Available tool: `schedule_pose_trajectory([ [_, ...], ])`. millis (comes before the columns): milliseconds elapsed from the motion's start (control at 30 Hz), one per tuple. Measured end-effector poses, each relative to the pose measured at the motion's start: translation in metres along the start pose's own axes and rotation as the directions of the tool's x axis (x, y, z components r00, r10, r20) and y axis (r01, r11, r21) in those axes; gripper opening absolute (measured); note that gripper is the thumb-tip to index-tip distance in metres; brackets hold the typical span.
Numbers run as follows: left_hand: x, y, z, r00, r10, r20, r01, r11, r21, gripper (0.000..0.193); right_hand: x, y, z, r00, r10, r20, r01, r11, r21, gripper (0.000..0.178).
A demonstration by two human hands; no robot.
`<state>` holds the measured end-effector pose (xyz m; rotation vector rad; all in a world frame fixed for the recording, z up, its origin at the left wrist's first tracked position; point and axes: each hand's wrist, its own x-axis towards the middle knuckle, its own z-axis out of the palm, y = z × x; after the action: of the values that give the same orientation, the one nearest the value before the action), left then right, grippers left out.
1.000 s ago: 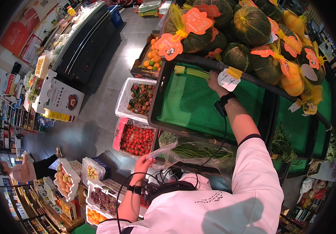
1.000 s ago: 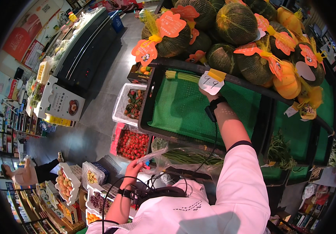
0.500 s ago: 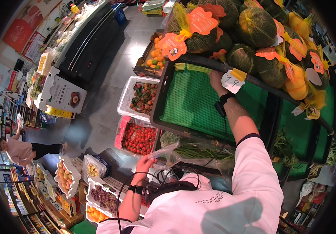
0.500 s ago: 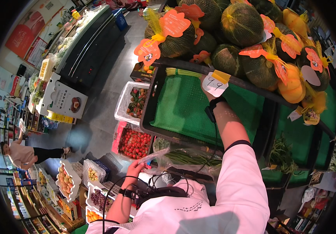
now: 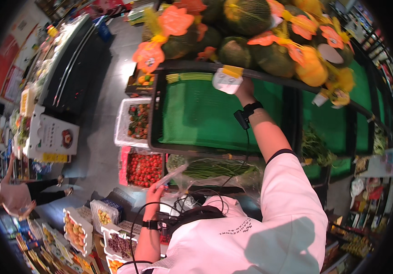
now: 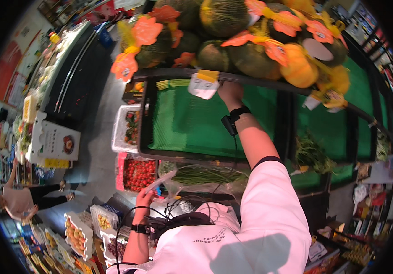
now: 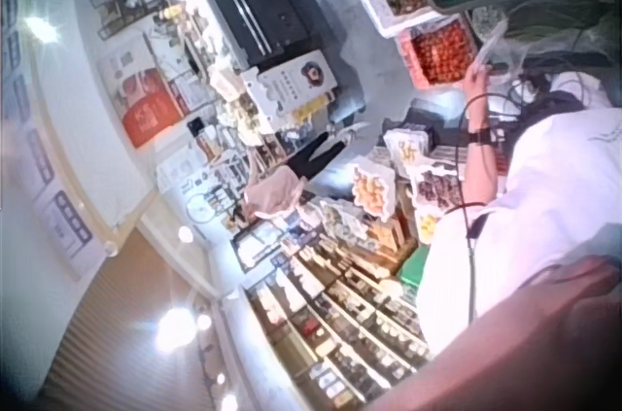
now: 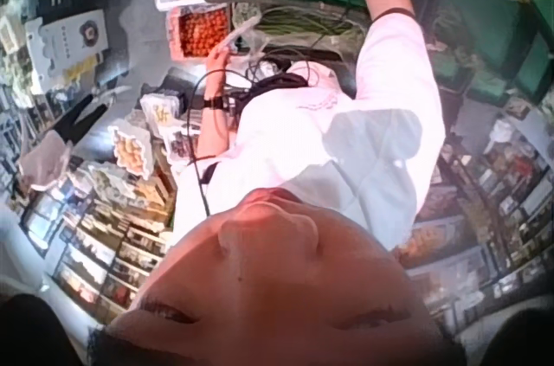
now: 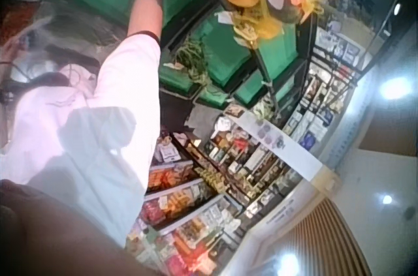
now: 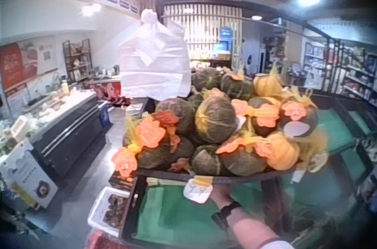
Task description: The person organizes bunches of long beans and celery on a grocery store display shelf. They pull the vegetables out of a large plastic bag, align the stalks by hand, and stack them neatly on a green shelf surface next to other produce.
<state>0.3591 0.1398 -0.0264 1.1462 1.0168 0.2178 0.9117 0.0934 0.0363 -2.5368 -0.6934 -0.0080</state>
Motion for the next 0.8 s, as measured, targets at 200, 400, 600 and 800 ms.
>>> schedule_pose_trajectory([
  [200, 0.014, 0.013, 0.000, 0.995, 0.104, 0.002, -0.103, 0.986, -0.133, 0.023, -0.070, 0.118, -0.063, 0.971, 0.125, 0.201, -0.057, 0.947, -0.317, 0.047],
  [400, 0.013, 0.028, 0.000, 0.992, 0.117, 0.036, -0.112, 0.986, -0.123, 0.024, -0.144, 0.143, -0.117, 0.763, 0.315, 0.565, -0.045, 0.897, -0.439, 0.048],
  [600, 0.006, 0.040, 0.004, 0.994, 0.094, 0.054, -0.089, 0.992, -0.091, 0.025, -0.166, 0.152, -0.109, 0.611, 0.168, 0.774, 0.137, 0.940, -0.312, 0.040],
  [800, -0.005, 0.044, -0.002, 0.995, 0.076, 0.067, -0.072, 0.995, -0.066, 0.023, -0.171, 0.143, -0.088, 0.540, 0.095, 0.836, 0.220, 0.943, -0.250, 0.030],
])
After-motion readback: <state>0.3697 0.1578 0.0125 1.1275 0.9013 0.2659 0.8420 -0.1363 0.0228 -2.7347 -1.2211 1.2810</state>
